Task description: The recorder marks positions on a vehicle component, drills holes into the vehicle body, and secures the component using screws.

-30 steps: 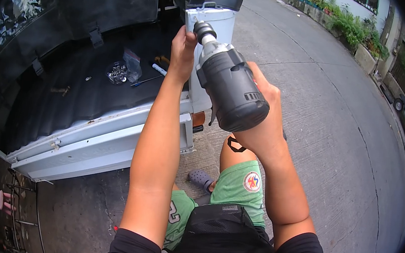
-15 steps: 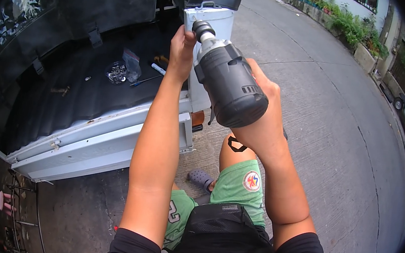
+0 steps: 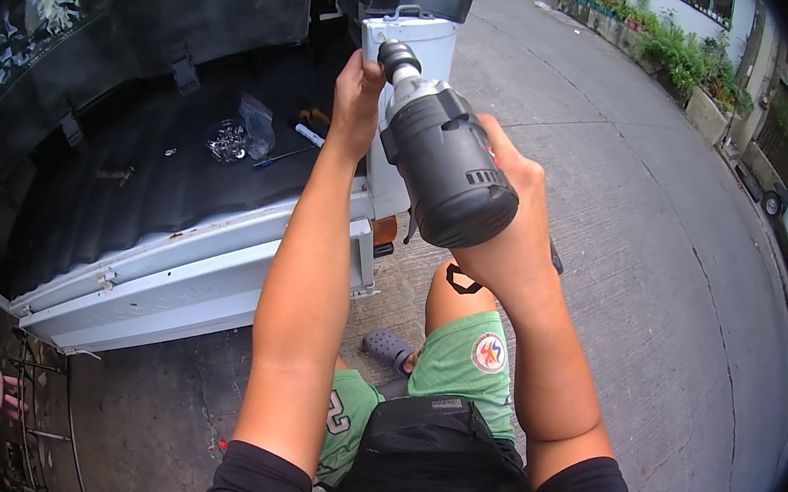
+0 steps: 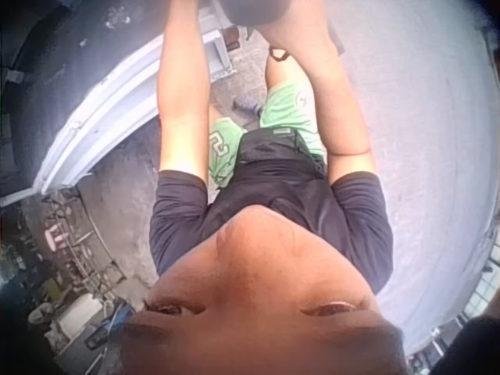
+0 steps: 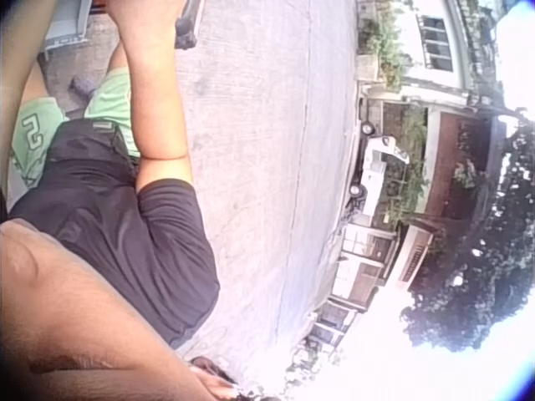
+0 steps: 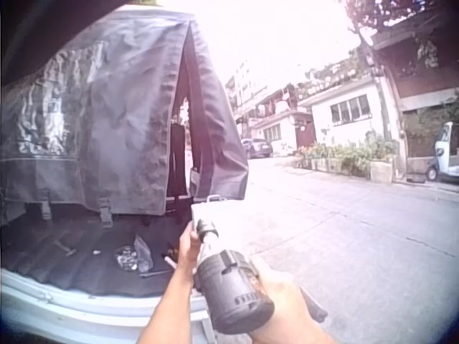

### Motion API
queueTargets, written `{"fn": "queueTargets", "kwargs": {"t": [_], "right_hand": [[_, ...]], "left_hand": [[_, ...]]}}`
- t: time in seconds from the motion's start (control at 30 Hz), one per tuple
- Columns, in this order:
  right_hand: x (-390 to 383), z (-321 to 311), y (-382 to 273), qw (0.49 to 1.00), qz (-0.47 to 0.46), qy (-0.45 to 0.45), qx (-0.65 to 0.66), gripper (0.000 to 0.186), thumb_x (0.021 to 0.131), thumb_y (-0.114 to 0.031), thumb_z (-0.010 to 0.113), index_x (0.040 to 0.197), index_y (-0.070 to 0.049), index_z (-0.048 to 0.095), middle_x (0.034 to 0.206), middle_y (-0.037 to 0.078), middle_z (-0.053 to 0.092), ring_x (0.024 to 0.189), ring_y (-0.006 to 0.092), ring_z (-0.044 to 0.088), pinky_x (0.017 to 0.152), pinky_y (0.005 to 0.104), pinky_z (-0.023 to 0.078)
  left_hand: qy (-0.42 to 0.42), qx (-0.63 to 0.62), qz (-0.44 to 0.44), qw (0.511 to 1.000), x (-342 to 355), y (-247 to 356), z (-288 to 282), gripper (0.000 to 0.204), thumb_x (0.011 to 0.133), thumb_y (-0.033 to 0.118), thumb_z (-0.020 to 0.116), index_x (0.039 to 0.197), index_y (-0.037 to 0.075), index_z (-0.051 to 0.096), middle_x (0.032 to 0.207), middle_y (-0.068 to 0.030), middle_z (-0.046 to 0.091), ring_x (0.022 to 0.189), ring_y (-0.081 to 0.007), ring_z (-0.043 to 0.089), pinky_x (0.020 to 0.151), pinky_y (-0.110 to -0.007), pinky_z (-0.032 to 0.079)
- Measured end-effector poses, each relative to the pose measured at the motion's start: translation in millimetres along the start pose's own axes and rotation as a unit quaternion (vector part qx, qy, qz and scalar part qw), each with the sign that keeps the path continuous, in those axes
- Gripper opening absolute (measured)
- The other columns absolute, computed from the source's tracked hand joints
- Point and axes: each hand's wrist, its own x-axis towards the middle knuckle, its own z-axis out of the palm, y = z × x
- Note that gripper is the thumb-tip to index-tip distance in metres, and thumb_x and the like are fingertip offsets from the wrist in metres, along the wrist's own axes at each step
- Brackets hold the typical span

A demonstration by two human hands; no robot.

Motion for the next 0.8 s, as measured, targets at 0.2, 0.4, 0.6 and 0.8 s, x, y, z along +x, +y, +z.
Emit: {"fn": "queueTargets", "kwargs": {"t": [0.2,0.4,0.6,0.8], "right_hand": [[1,-5,-5,1.0,0.017,-0.018,-0.013,0.045,0.069,-0.006,0.078,0.11,0.002,0.061,0.088,0.026,0.072,0.09,0.0458,0.072,0.078,0.0477,0.056],[6,-4,-12,1.0,0.014,-0.018,-0.019,0.045,0.068,-0.005,0.079,0.108,0.002,0.061,0.087,0.027,0.071,0.09,0.0461,0.072,0.077,0.0472,0.056],[5,-10,-15,0.999,0.04,-0.001,0.005,0.045,0.067,-0.005,0.079,0.108,0.002,0.062,0.081,0.026,0.07,0.086,0.046,0.072,0.075,0.0453,0.056],[2,-8,-19,0.998,0.053,-0.017,-0.017,0.051,0.067,-0.008,0.081,0.112,0.002,0.061,0.078,0.022,0.07,0.081,0.0427,0.073,0.072,0.0381,0.056]], "left_hand": [[0.016,-0.007,-0.063,0.998,2,3,3,0.108,0.079,0.094,0.052,0.122,-0.005,0.058,0.111,-0.0099,0.065,0.108,-0.0161,0.061,0.097,-0.031,0.047],[0.02,-0.021,-0.094,0.995,7,-6,-9,0.106,0.08,0.093,0.053,0.121,-0.004,0.057,0.11,-0.0099,0.065,0.108,-0.0153,0.061,0.097,-0.03,0.047],[0.01,-0.015,0.01,1.0,-6,1,4,0.104,0.082,0.092,0.054,0.119,-0.005,0.059,0.107,-0.0092,0.064,0.104,-0.0159,0.058,0.095,-0.032,0.046],[0.032,-0.004,0.017,0.999,-12,21,13,0.106,0.077,0.093,0.059,0.12,-0.005,0.059,0.105,-0.0088,0.065,0.102,-0.0155,0.06,0.092,-0.032,0.047]]}}
